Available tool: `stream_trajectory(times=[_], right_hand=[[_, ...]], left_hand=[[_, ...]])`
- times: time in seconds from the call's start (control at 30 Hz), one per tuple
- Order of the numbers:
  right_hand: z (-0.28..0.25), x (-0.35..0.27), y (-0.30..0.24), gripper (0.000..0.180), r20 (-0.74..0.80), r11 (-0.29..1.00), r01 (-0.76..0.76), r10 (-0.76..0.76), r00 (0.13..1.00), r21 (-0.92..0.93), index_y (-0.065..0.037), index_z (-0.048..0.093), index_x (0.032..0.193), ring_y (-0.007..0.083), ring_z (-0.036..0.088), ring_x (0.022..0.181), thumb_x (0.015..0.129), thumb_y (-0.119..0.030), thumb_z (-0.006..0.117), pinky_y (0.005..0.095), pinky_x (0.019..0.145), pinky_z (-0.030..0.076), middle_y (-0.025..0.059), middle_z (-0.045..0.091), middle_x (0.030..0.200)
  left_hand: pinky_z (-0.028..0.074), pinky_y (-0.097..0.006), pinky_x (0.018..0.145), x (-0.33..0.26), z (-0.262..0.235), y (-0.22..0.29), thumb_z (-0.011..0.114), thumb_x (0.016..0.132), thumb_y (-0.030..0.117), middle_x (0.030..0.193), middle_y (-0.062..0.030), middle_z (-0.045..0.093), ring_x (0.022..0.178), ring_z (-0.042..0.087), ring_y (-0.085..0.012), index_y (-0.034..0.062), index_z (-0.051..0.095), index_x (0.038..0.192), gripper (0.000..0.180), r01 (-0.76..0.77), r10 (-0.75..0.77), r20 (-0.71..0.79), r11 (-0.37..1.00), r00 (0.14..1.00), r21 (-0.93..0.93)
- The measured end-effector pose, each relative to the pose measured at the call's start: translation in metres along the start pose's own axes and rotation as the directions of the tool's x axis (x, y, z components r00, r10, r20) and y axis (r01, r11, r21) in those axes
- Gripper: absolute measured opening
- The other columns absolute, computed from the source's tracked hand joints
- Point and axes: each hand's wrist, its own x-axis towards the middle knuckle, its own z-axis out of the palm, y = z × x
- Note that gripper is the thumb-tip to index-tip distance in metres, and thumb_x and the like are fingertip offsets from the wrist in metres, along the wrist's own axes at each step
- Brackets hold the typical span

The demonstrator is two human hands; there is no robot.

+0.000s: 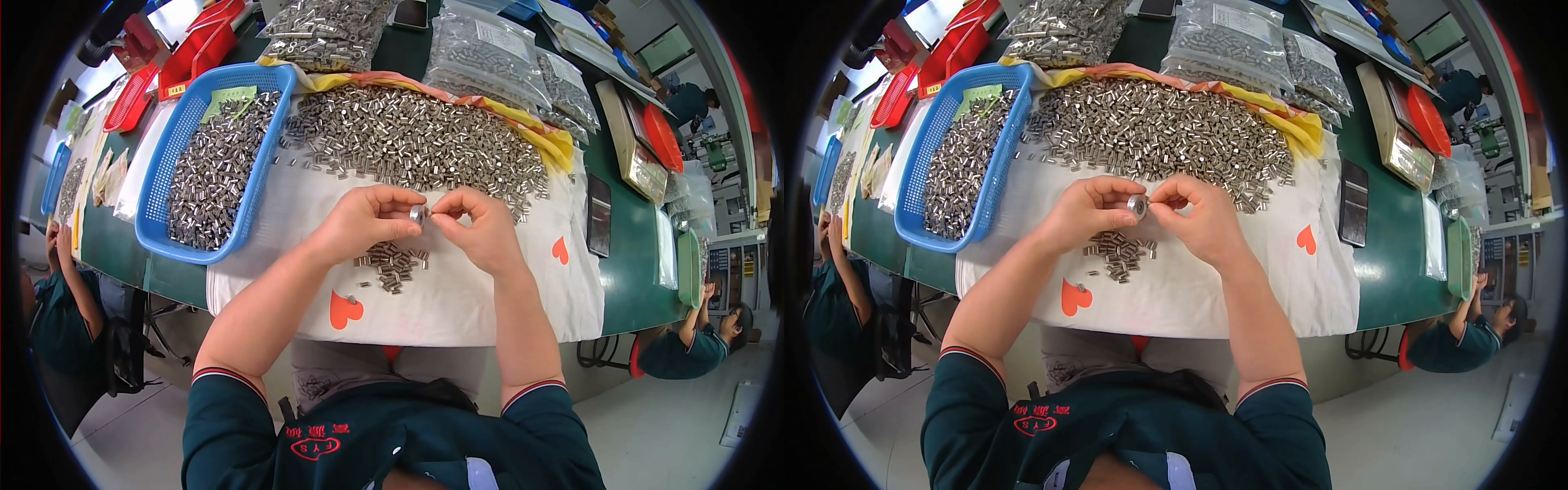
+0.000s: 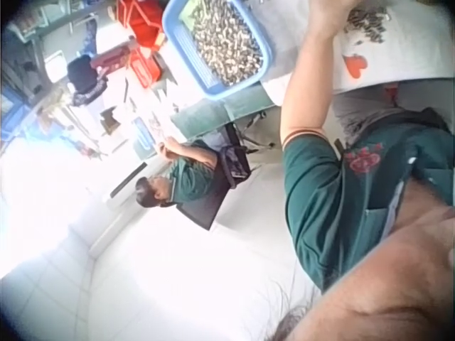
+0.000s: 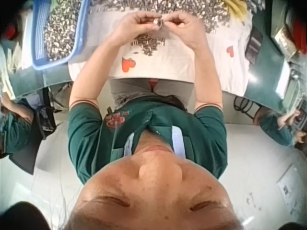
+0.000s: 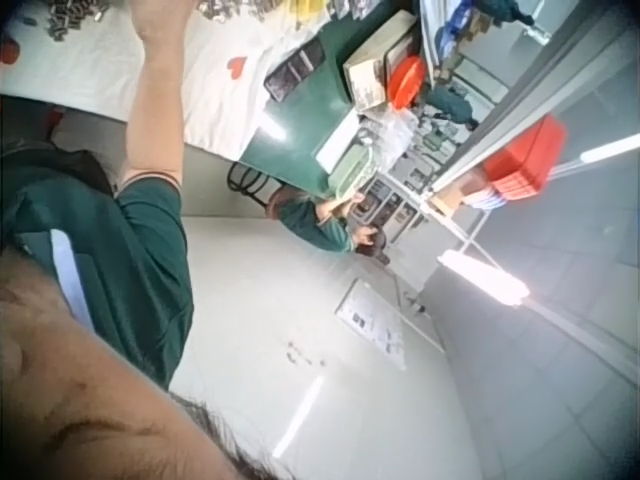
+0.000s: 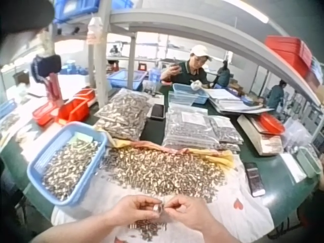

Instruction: Inspecting and sorting small metal fasteners at a workbench in a manufacturing facility.

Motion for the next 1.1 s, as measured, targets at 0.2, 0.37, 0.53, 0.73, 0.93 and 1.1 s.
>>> stream_trajectory(times=[0.2,0.37,0.53,0.73,0.93,1.1], right_hand=[[0.007,-0.002,0.001,0.005,0.033,0.999,0.041,-0.041,0.999,0.002,-0.002,0.060,0.077,0.0081,0.054,0.068,0.072,-0.001,0.061,0.0220,0.062,0.043,0.0012,0.060,0.074],[0.014,-0.004,0.003,0.007,0.008,0.840,0.285,-0.317,0.948,-0.462,-0.002,0.060,0.077,0.0117,0.057,0.068,0.070,-0.003,0.062,0.0240,0.062,0.044,0.0041,0.061,0.075],[0.004,-0.005,0.005,0.008,0.030,0.976,0.160,-0.157,0.987,-0.151,-0.003,0.060,0.077,0.0122,0.056,0.067,0.071,-0.005,0.063,0.0247,0.061,0.044,0.0032,0.061,0.074],[-0.006,-0.002,-0.004,0.009,0.074,0.998,0.001,0.003,0.997,-0.060,-0.002,0.060,0.081,0.0081,0.051,0.062,0.073,-0.005,0.062,0.0219,0.059,0.043,0.0007,0.058,0.071],[-0.022,0.008,0.023,0.010,-0.212,0.929,-0.096,0.019,0.977,-0.358,-0.003,0.060,0.079,0.0205,0.057,0.062,0.072,-0.010,0.061,0.0308,0.058,0.045,0.0086,0.059,0.068],[-0.001,0.015,0.035,0.009,-0.172,0.731,0.025,-0.193,0.966,-0.682,-0.004,0.061,0.077,0.0223,0.055,0.064,0.070,-0.010,0.062,0.0332,0.062,0.044,0.0082,0.057,0.067]], left_hand=[[0.047,-0.021,0.071,0.000,-0.001,-0.001,0.065,0.076,0.002,0.090,-0.0047,0.060,0.080,0.057,-0.0082,-0.0030,0.053,0.109,0.035,-0.020,0.020,0.002,0.999,1.000,0.042],[0.047,-0.020,0.068,0.000,0.000,-0.001,0.067,0.074,0.003,0.085,-0.0022,0.060,0.075,0.056,-0.0061,-0.0019,0.057,0.106,0.035,0.000,0.016,-0.074,0.979,0.997,0.204],[0.047,-0.019,0.067,-0.001,0.002,0.002,0.069,0.072,0.003,0.083,-0.0011,0.060,0.074,0.055,-0.0052,-0.0007,0.059,0.105,0.035,0.004,0.013,-0.078,0.977,0.997,0.212],[0.047,-0.020,0.068,-0.004,0.002,0.002,0.071,0.071,0.004,0.086,-0.0017,0.061,0.075,0.055,-0.0056,0.0001,0.059,0.104,0.035,0.004,-0.004,0.000,0.971,1.000,0.239],[0.047,-0.022,0.072,-0.008,0.007,0.010,0.069,0.071,0.001,0.091,-0.0022,0.061,0.080,0.056,-0.0075,0.0002,0.059,0.102,0.033,-0.014,-0.089,0.202,0.888,0.975,0.459],[0.046,-0.021,0.071,-0.005,0.005,0.005,0.067,0.072,-0.001,0.092,-0.0027,0.061,0.080,0.056,-0.0064,0.0004,0.058,0.104,0.033,0.002,-0.058,0.136,0.927,0.989,0.375]])
